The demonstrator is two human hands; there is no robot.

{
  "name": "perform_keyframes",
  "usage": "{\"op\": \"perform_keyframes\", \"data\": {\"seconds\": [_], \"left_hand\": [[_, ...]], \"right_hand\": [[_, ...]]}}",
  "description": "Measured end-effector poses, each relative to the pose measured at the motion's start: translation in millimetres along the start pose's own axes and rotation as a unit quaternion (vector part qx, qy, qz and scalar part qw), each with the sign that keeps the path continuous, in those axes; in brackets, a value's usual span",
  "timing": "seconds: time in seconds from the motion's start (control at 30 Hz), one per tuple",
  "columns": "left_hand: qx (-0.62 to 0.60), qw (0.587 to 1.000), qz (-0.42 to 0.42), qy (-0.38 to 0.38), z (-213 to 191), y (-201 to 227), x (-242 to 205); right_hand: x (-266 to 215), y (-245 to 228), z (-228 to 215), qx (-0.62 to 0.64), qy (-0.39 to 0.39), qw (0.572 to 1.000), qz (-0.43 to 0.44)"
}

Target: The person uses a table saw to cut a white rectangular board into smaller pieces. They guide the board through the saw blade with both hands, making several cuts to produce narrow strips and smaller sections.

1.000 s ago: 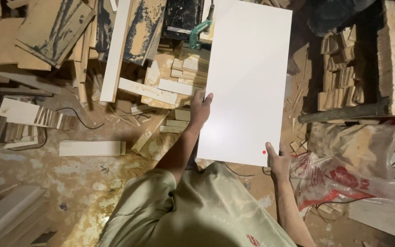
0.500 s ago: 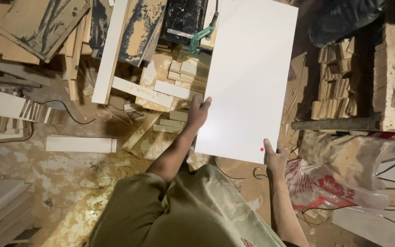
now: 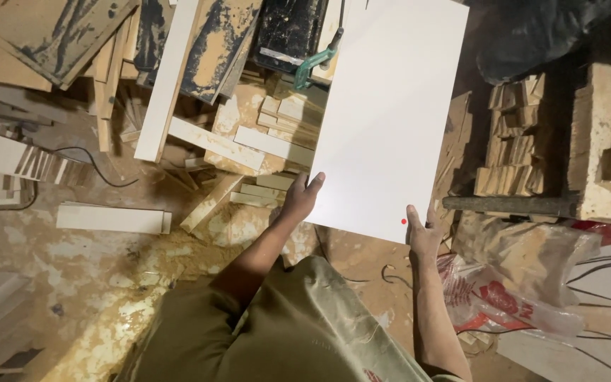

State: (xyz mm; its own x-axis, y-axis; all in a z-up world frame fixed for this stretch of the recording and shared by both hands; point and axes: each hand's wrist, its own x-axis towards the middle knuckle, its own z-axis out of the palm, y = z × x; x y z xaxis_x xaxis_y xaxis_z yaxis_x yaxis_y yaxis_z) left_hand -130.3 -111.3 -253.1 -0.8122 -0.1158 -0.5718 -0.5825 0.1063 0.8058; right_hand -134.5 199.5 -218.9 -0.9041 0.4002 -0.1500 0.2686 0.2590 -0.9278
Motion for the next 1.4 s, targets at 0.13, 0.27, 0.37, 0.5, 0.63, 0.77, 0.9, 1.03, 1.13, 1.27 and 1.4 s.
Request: {"op": "perform_keyframes", "data": {"seconds": [0.13, 0.27, 0.37, 0.5, 0.63, 0.77, 0.9, 1.03, 1.13, 1.27, 1.4], "left_hand": [[-0.005, 1.0, 0.014, -0.001, -5.1, 18.7, 6.1], [-0.019, 1.0, 0.016, 0.012, -2.9, 30.3, 10.4], [-0.025, 0.999, 0.014, 0.019, -6.1, 41.7, 16.1], [-0.044, 0.998, 0.028, 0.031, 1.6, 37.1, 35.0], [-0.042, 0.999, 0.015, 0.027, -7.6, 67.9, 27.0], [-0.041, 0.998, 0.024, 0.031, -8.6, 73.1, 39.0], [-0.022, 0.999, 0.032, 0.028, -5.1, 70.8, 60.8], [-0.015, 0.999, 0.038, 0.022, -5.5, 76.9, 76.7], [-0.023, 0.998, 0.038, 0.038, -7.7, 86.9, 85.3], [-0.032, 0.999, 0.019, 0.028, -7.3, 85.0, 106.8], [-0.02, 1.0, 0.0, 0.023, -6.2, 88.4, 125.1]], "right_hand": [[20.0, 5.3, 6.7, -0.015, 0.004, 1.0, -0.001], [36.1, 6.0, 5.2, -0.071, 0.001, 0.997, -0.006], [49.3, 0.8, 8.7, -0.118, -0.01, 0.993, -0.011], [58.1, -1.0, 15.6, -0.116, -0.012, 0.993, -0.001], [71.2, -9.4, 18.3, -0.135, -0.005, 0.991, 0.016], [88.9, -11.1, 22.6, -0.193, -0.014, 0.981, 0.033], [113.7, -4.8, 29.0, -0.188, -0.02, 0.981, 0.029], [132.2, 3.0, 30.1, -0.198, -0.03, 0.979, 0.037], [142.2, -3.8, 38.7, -0.207, -0.036, 0.976, 0.051], [144.7, -18.0, 48.3, -0.188, -0.03, 0.979, 0.078], [169.6, -3.9, 41.4, -0.198, -0.04, 0.975, 0.09]]}}
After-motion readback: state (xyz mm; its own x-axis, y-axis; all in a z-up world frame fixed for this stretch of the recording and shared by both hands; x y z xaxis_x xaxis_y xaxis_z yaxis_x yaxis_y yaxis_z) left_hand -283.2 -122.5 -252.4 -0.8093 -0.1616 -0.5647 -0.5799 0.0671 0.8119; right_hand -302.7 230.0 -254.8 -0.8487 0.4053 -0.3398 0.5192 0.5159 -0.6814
